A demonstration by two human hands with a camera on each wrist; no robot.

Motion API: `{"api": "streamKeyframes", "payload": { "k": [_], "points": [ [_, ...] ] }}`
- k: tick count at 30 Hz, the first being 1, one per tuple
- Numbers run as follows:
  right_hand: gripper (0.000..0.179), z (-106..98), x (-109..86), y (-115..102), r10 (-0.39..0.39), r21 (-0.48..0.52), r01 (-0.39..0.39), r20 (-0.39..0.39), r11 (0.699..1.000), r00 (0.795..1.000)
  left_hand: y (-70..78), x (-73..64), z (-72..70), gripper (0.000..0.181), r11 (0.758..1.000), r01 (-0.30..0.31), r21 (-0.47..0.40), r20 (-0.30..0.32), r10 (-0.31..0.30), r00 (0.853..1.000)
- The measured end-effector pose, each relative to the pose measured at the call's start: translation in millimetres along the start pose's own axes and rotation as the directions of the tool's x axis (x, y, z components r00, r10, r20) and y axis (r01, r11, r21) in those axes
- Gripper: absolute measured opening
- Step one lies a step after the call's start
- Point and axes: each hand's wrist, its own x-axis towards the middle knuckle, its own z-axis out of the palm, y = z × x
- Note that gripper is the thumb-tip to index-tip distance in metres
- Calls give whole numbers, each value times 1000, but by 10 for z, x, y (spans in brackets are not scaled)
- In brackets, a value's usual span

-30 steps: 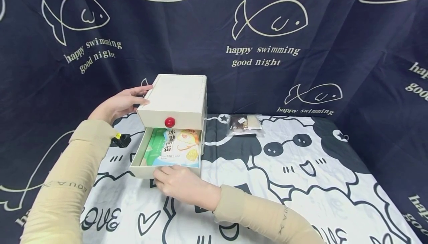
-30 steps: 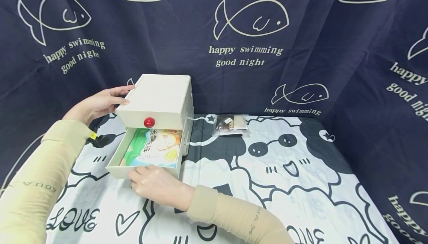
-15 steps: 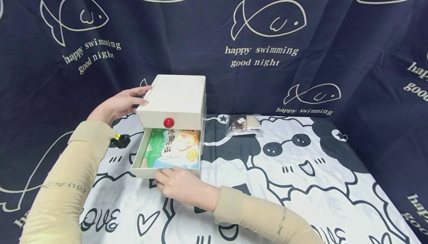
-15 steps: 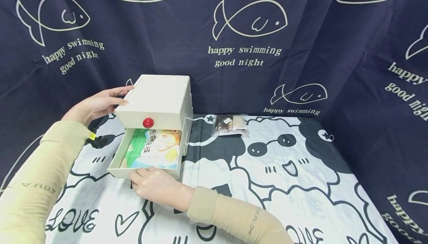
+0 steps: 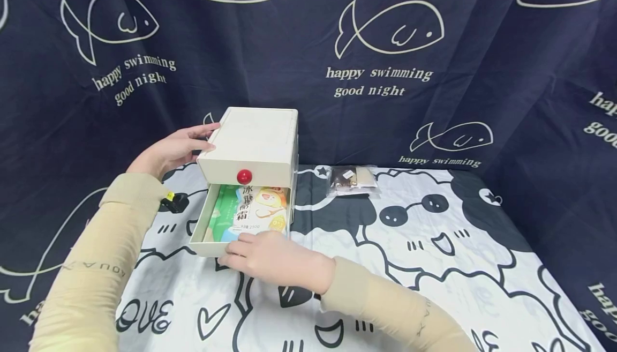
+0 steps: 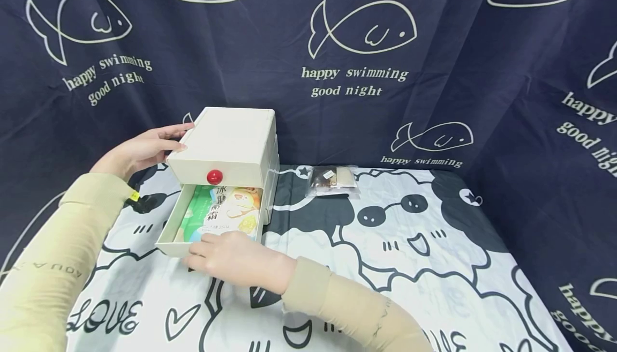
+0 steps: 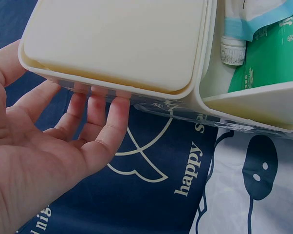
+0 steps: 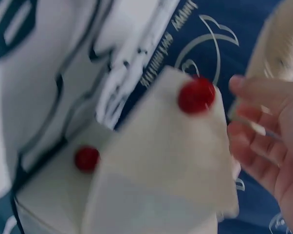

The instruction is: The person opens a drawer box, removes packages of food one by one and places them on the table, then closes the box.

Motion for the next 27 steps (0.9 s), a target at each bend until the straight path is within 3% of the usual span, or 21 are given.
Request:
{"api": "streamKeyframes", "payload": {
  "k": [6,13,17,21,27],
  "points": [
    [34,-189,-30,334,20,95,-25,53,995,998,1,-6,-3,72,1000,2,14,0,-2,1000],
    [55,-249,-82,661,20,99,-42,216,994,976,14,1,-5,72,1000,11,-5,10,-11,1000],
    [60,-249,-55,748,-24,66,4,312,998,950,22,-5,-4,71,1000,10,-18,15,-10,1000],
    [53,-240,6,800,-68,81,39,386,996,920,20,3,-11,71,1000,8,-18,19,-8,1000],
    [64,-216,111,837,-112,109,64,515,992,850,-1,20,-22,71,1000,5,-13,19,-5,1000]
  ]
}}
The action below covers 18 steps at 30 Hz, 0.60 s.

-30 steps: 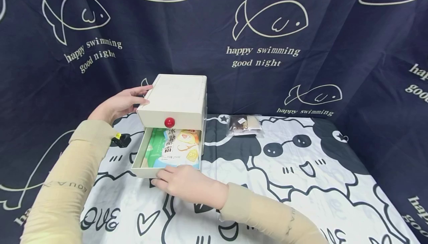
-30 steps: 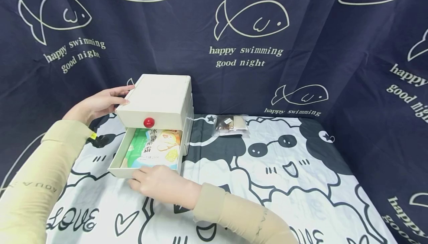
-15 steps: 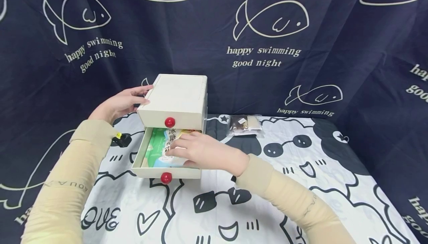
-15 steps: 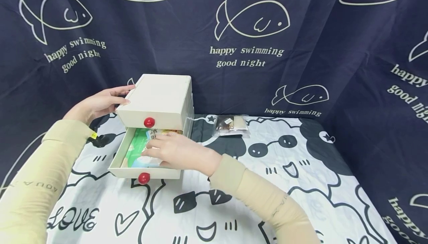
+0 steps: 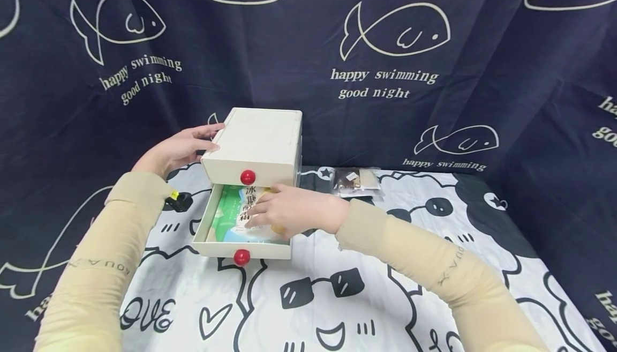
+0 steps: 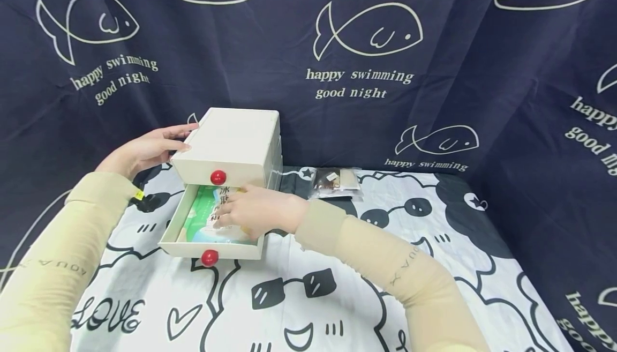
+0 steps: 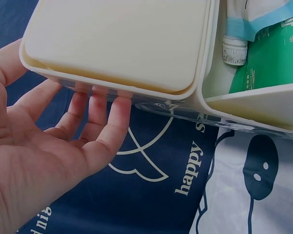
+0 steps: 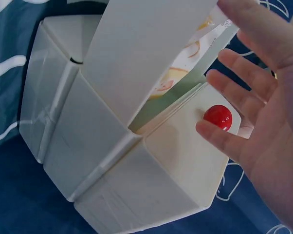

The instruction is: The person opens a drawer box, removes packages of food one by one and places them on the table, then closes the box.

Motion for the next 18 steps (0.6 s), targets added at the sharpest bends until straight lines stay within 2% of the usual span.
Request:
{"api": "streamKeyframes", "payload": {
  "k": [3,8,11,18],
  "points": [
    [76,-29,51,-1,4,46,-7,68,999,998,0,3,-2,72,1000,3,-2,-3,-3,1000],
    [84,-40,122,-24,14,116,-32,150,993,989,15,0,9,72,1000,6,-5,-2,-6,1000],
    [84,-29,148,-40,3,94,-17,146,995,989,28,-6,12,71,1000,5,-4,4,-5,1000],
    [86,12,202,-85,-22,-48,27,109,998,994,27,-22,8,71,1000,7,1,2,-7,1000]
  ]
}}
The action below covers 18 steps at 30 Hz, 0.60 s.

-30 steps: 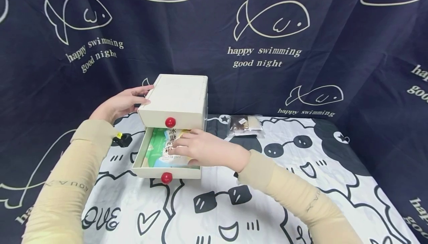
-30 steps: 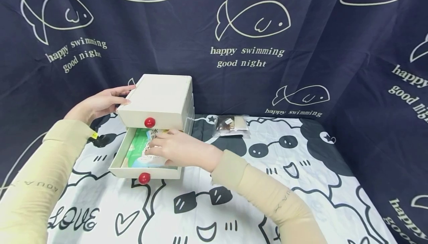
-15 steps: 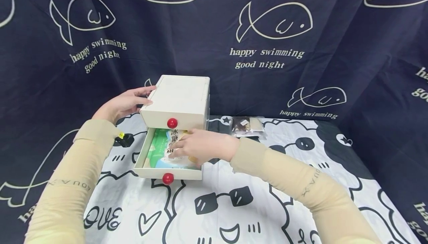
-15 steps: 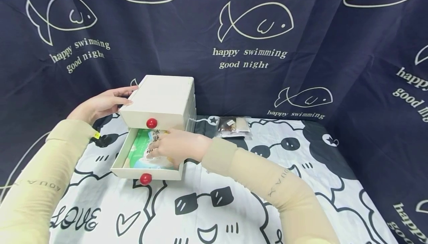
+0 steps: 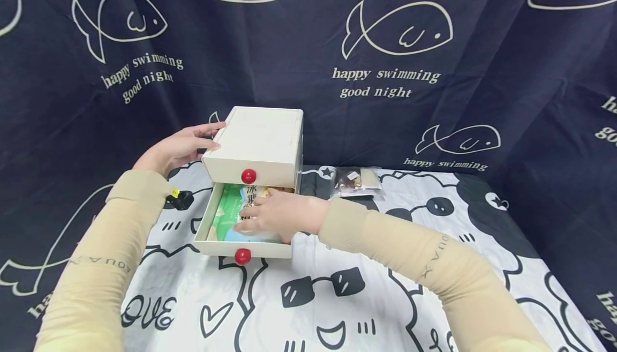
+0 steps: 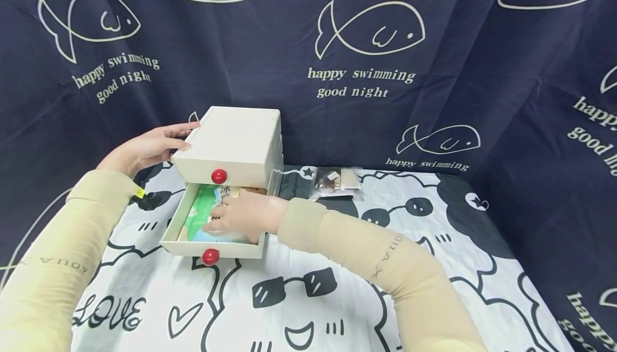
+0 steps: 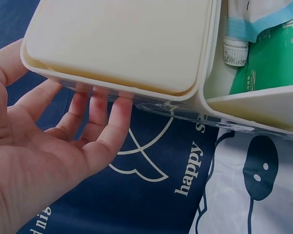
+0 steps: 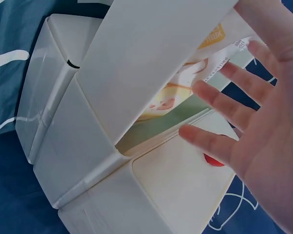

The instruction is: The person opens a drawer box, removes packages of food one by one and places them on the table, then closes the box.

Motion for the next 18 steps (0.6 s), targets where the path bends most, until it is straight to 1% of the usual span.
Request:
{"api": "streamKeyframes", "payload": {
  "k": [7,9,15,18],
  "points": [
    [85,78,75,-34,-19,-62,18,-13,998,1000,-12,0,6,70,1000,-1,-2,0,1,1000],
    [86,96,90,-35,-25,-67,23,-20,997,999,-17,2,2,70,1000,-1,-1,-3,1,1000],
    [88,124,103,10,-53,-8,53,-17,999,998,-16,5,1,70,1000,2,3,-9,-2,1000],
    [91,161,107,58,-83,21,84,-38,996,996,-18,3,-1,71,1000,0,3,-10,0,1000]
  ]
}}
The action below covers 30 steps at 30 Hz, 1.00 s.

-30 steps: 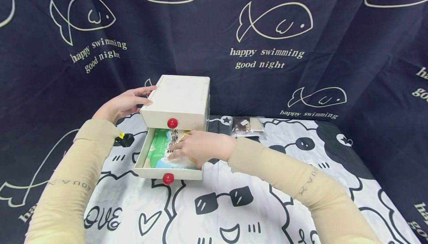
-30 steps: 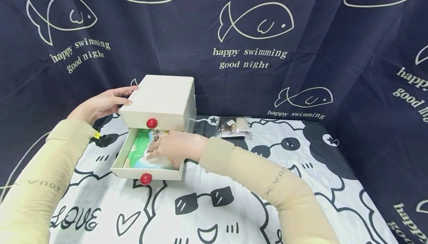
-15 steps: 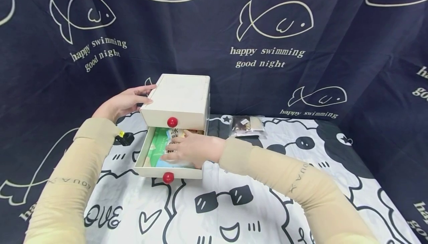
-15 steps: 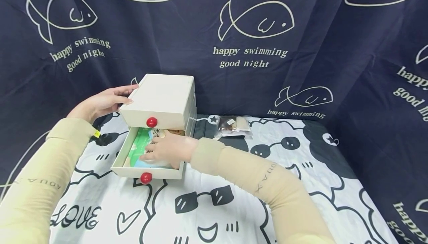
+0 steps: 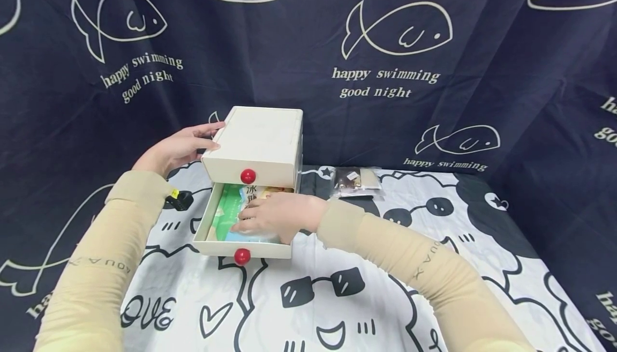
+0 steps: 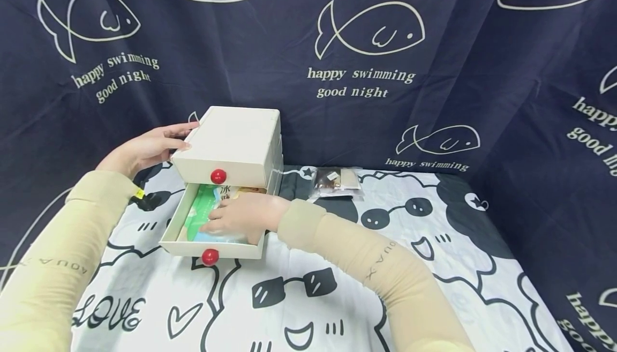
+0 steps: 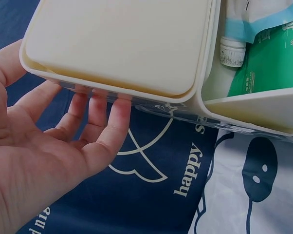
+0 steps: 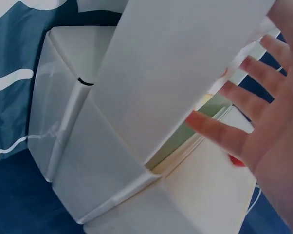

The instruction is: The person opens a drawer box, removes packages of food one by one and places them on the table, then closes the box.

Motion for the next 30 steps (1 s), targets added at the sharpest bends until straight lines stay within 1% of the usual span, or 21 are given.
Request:
{"api": "streamKeyframes", "payload": {
  "k": [5,10,13,19,23,27,30],
  "points": [
    [85,74,-19,61,-36,22,38,-76,999,996,8,-4,3,70,1000,1,-4,-5,-1,1000],
    [81,90,-48,53,-26,43,31,-109,999,994,8,-4,-13,71,1000,4,-2,-6,-4,1000],
    [82,69,-46,36,-17,35,20,-93,999,996,10,-8,-27,72,1000,4,3,-10,-4,1000],
    [79,-5,-3,-25,-1,-11,1,-12,1000,1000,26,-34,-37,72,1000,10,2,-12,-10,1000],
    [76,-20,27,-65,19,-91,-19,-4,996,1000,33,-44,-22,71,1000,7,1,-10,-7,1000],
    [75,-9,63,-102,42,-175,-39,12,984,999,26,-30,5,70,1000,1,-9,-5,-1,1000],
    [73,16,76,-115,52,-182,-50,11,982,999,21,-12,15,70,1000,-3,-9,-7,3,1000]
  ]
}}
